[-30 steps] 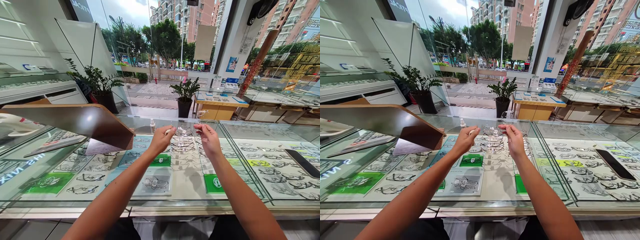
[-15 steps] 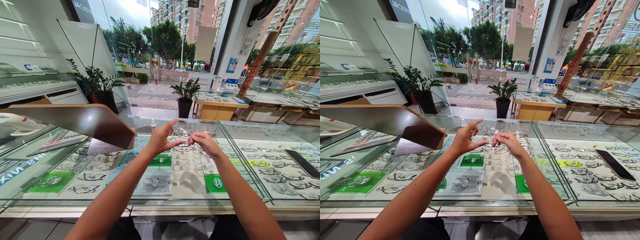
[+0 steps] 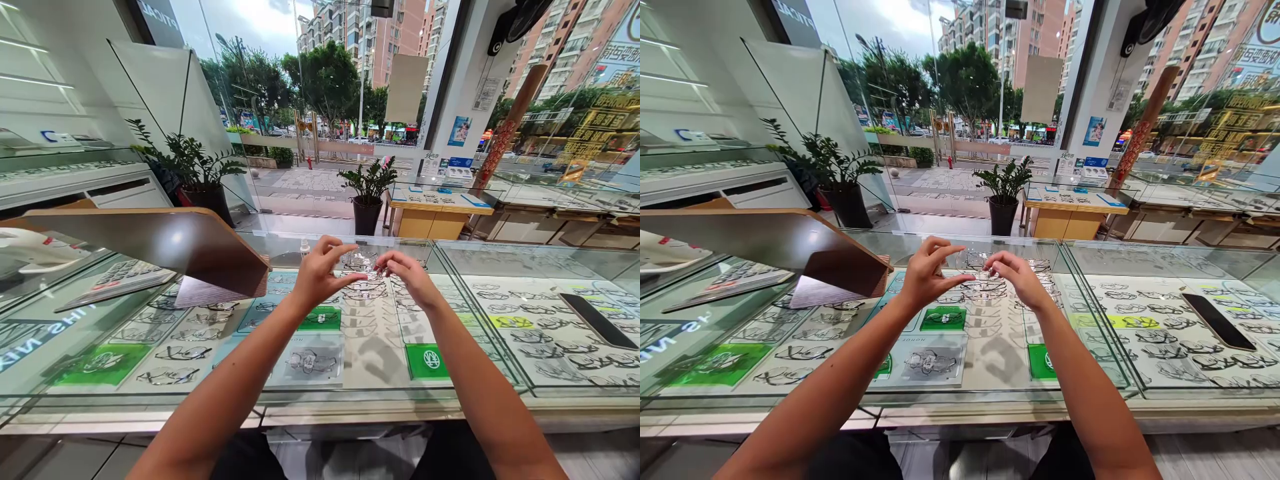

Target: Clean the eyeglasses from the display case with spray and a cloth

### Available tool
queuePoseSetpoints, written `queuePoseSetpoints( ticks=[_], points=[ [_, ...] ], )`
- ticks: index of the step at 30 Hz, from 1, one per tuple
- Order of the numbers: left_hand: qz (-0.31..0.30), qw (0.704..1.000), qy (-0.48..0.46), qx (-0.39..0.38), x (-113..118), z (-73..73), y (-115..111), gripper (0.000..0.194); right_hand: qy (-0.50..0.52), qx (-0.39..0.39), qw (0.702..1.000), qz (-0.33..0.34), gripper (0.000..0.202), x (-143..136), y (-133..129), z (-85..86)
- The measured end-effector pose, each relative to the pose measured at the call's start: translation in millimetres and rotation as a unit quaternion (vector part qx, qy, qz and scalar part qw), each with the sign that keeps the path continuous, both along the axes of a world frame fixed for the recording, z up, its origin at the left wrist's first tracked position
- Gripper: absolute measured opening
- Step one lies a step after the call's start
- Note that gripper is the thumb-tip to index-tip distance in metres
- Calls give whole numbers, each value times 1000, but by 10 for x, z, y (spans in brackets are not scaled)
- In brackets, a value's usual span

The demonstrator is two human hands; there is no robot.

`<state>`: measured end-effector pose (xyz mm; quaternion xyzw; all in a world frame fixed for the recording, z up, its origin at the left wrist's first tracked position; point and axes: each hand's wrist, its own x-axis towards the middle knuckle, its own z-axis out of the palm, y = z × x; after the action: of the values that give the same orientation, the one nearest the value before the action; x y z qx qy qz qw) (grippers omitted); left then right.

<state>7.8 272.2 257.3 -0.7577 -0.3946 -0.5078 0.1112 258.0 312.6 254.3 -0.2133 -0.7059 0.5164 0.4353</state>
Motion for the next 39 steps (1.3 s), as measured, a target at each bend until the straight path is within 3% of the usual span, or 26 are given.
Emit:
queuePoseSetpoints(
  ticks=[5,9,13,16,20,24,32,39],
  points=[
    [37,996,-72,26,51,189,-63,66,54,29,998,-30,46,67,4,178],
    [32,993,-96,63,78,561,-94,60,16,118,992,-52,49,153,-31,631],
    [32,983,-120,137,142,1020,-143,63,-24,256,960,-115,60,183,-215,1163],
    [27,975,-136,172,205,1229,-246,61,-9,306,936,-175,62,134,-385,1358],
    [33,977,-138,160,211,1244,-362,62,-3,321,924,-210,53,60,-487,1343],
    [36,981,-121,144,119,1189,-300,62,-14,317,925,-207,52,34,-409,1269],
    [-49,993,-103,41,-32,1198,-76,62,-36,294,934,-202,51,21,-120,1168],
    [-77,987,-137,25,-81,1183,-39,58,-27,302,934,-191,49,-8,-75,1140]
  ],
)
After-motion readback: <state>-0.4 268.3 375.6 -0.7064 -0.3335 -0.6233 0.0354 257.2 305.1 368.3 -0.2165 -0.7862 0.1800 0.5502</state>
